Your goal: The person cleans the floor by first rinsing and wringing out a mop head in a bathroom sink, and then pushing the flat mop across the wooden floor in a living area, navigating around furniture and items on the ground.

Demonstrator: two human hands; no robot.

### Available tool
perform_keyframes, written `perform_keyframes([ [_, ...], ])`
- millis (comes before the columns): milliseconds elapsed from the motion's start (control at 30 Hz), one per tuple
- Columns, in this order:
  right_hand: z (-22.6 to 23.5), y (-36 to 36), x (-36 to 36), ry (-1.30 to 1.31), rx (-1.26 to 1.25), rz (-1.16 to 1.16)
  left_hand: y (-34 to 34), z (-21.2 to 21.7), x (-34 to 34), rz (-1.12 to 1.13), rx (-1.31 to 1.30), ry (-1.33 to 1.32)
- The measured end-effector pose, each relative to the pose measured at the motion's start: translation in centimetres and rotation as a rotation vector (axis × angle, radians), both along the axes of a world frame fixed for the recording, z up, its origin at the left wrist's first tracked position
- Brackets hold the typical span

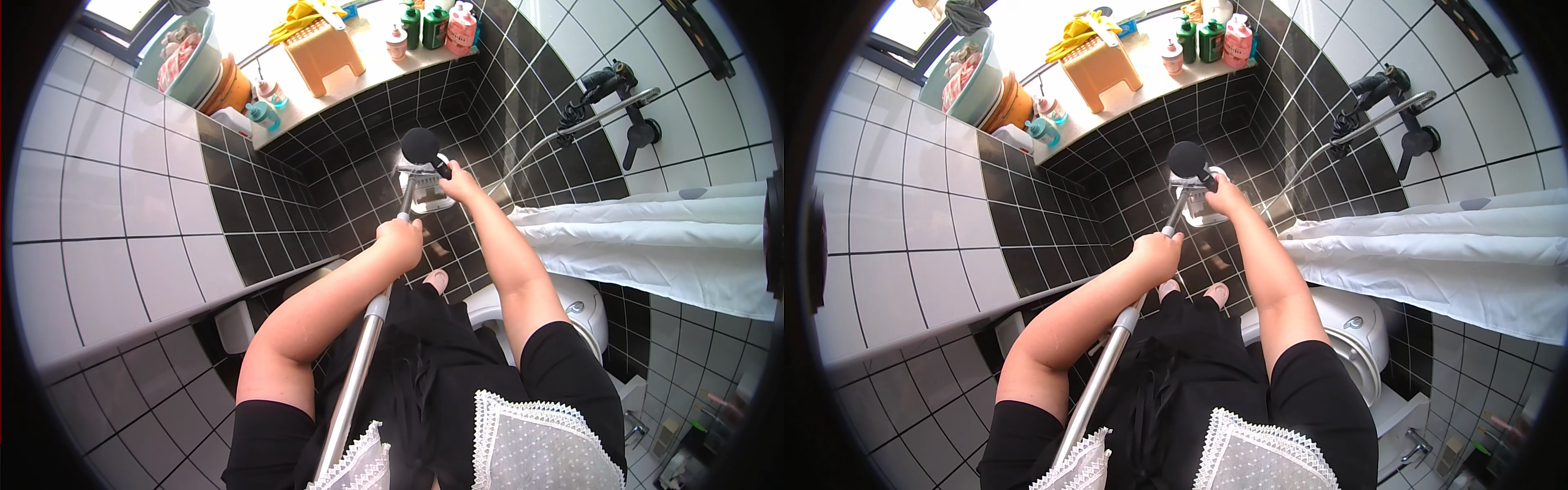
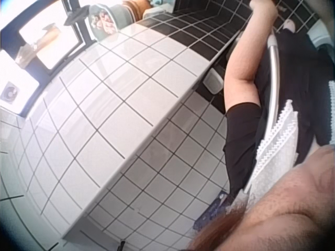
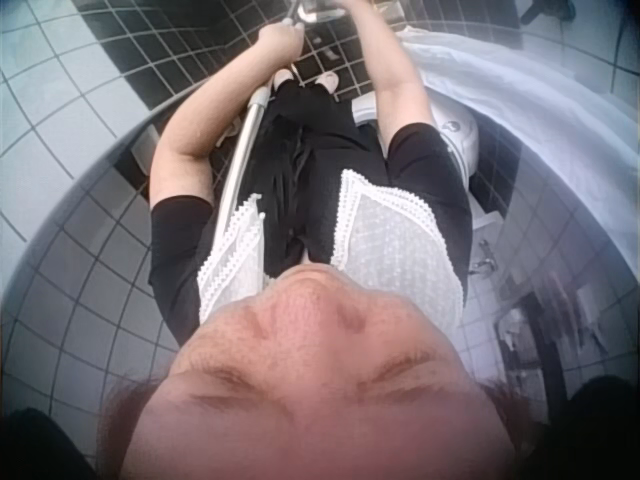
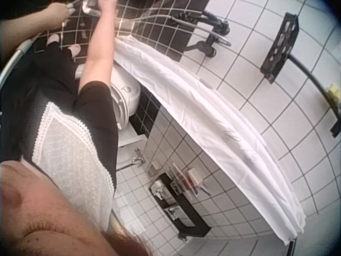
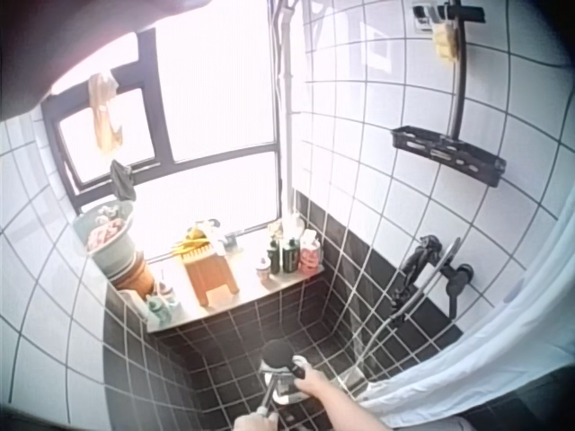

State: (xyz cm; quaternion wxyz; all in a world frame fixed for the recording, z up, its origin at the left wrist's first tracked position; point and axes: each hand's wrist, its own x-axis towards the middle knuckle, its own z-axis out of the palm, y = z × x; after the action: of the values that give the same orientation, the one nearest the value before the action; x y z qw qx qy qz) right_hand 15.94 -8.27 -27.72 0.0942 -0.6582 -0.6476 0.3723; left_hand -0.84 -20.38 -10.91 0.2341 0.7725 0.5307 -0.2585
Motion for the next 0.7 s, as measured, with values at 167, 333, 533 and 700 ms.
perform_keyframes([
  [167,0.6,0.3,1.2,-0.01,-0.064,-0.045,0.2,0.6,0.1,0.006,-0.051,0.024],
  [333,0.5,0.5,1.6,-0.003,-0.086,-0.079,0.2,0.3,0.1,-0.001,-0.06,0.03],
  [533,0.7,1.1,0.5,0.032,-0.052,-0.054,0.2,0.2,0.2,-0.019,-0.051,0.035],
  [700,1.0,2.5,0.1,0.047,-0.057,-0.088,0.2,0.2,0.2,-0.012,-0.051,0.034],
])
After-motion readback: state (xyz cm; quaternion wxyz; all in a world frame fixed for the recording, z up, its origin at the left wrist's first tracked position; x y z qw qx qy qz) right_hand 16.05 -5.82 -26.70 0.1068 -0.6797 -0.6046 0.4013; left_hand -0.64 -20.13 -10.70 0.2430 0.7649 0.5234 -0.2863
